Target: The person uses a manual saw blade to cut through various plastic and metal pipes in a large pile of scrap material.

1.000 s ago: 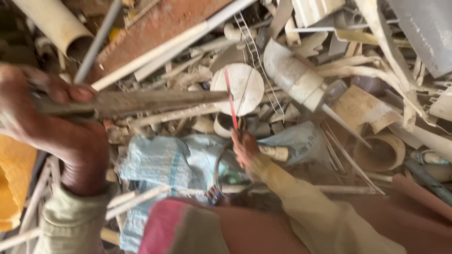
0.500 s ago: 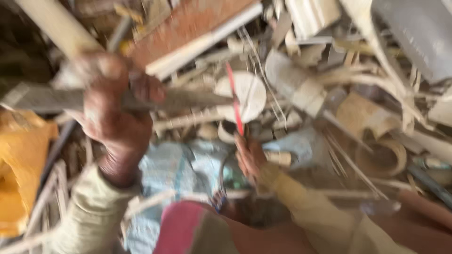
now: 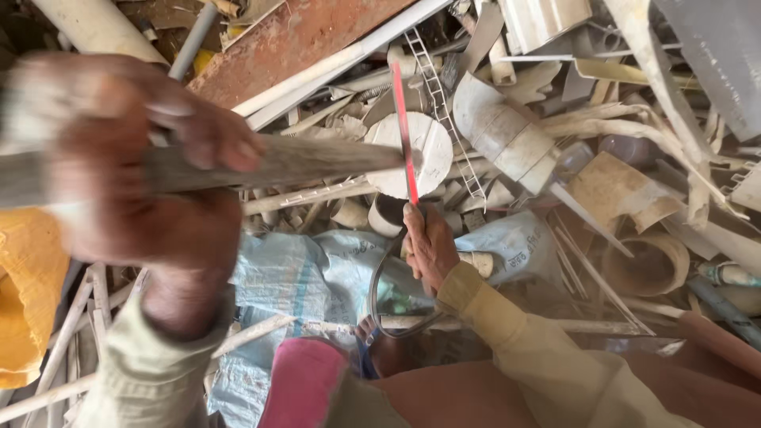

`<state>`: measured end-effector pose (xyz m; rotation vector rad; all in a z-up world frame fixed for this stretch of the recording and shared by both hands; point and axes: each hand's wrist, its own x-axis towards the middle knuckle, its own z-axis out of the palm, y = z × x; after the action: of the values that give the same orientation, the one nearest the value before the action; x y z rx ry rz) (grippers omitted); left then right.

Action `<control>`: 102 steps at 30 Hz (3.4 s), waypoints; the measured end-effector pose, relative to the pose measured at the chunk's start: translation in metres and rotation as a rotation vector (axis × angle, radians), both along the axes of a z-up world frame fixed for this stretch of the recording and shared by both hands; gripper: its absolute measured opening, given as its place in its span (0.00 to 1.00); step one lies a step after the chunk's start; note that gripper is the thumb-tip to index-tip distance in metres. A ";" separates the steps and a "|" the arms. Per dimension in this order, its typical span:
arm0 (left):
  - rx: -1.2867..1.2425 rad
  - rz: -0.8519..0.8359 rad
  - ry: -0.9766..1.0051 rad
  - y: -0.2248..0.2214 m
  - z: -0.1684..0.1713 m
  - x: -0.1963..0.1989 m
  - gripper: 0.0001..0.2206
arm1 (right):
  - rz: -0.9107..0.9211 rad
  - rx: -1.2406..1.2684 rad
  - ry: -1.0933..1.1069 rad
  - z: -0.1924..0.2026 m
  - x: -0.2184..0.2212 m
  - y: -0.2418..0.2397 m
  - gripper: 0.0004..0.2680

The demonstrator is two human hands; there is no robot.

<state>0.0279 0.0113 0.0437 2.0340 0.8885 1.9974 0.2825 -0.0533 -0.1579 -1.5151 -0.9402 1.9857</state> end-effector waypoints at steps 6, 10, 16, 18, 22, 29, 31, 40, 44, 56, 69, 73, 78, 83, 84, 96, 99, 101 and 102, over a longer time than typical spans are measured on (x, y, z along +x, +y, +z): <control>-0.333 -0.221 -0.425 -0.005 -0.047 0.037 0.07 | 0.033 0.109 -0.031 0.006 0.005 0.004 0.18; -0.117 -0.031 0.009 0.009 -0.040 0.036 0.03 | -0.040 0.015 0.024 0.010 0.001 0.005 0.15; -0.078 -0.206 0.008 0.013 0.025 0.030 0.11 | -0.008 0.153 0.074 0.043 -0.005 0.017 0.15; -0.151 -0.203 -0.024 0.021 0.027 0.042 0.10 | -0.046 0.044 0.087 0.032 -0.006 0.029 0.15; -0.396 -0.057 -0.031 0.041 -0.004 0.076 0.10 | 0.044 0.002 -0.044 0.015 0.002 0.045 0.17; -0.064 0.651 0.698 0.065 -0.034 0.043 0.15 | -0.016 0.183 0.190 0.025 -0.015 0.003 0.19; -0.094 0.567 0.604 0.057 -0.029 0.041 0.16 | -0.042 0.011 0.196 0.010 -0.011 -0.006 0.18; -0.345 0.037 -0.200 0.055 -0.010 0.050 0.19 | -0.019 0.374 0.258 0.042 -0.041 -0.007 0.15; -0.343 0.058 -0.231 0.056 -0.009 0.048 0.19 | -0.121 -0.124 0.209 0.011 -0.028 0.009 0.15; -0.516 0.170 -0.446 0.063 -0.042 0.044 0.35 | -0.147 -0.124 0.297 0.016 -0.029 0.005 0.17; -0.767 -0.090 -0.571 0.029 -0.036 0.076 0.19 | -0.053 0.030 0.208 0.033 -0.029 -0.009 0.16; -0.554 -0.095 -0.720 0.035 -0.058 0.057 0.17 | -0.050 -0.301 0.013 0.013 -0.030 0.002 0.15; -0.529 -0.115 -0.757 0.015 -0.084 0.044 0.18 | 0.021 0.056 0.112 0.030 -0.041 -0.016 0.18; -0.383 -0.257 -0.715 0.023 -0.084 0.022 0.21 | -0.030 -0.311 0.093 -0.026 -0.033 -0.001 0.14; -0.386 -0.246 -0.691 0.024 -0.080 0.018 0.22 | -0.019 -0.378 0.055 -0.029 -0.028 0.001 0.13; -0.416 -0.198 -0.708 0.022 -0.080 0.021 0.28 | 0.061 -0.255 -0.014 -0.019 -0.029 0.003 0.16; -0.429 -0.201 -0.771 0.020 -0.092 0.032 0.31 | 0.105 -0.224 -0.086 -0.016 -0.022 -0.004 0.17; -0.383 -0.132 -0.654 0.029 -0.100 0.040 0.32 | 0.068 -0.078 0.009 0.000 -0.032 0.000 0.16; -0.335 -0.083 -0.552 0.038 -0.100 0.043 0.33 | 0.079 0.005 0.046 0.010 -0.033 0.004 0.17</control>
<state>0.0705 0.0491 -0.0563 1.2301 0.9112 2.0352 0.2498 -0.0493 -0.1483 -1.4442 -1.0000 2.0624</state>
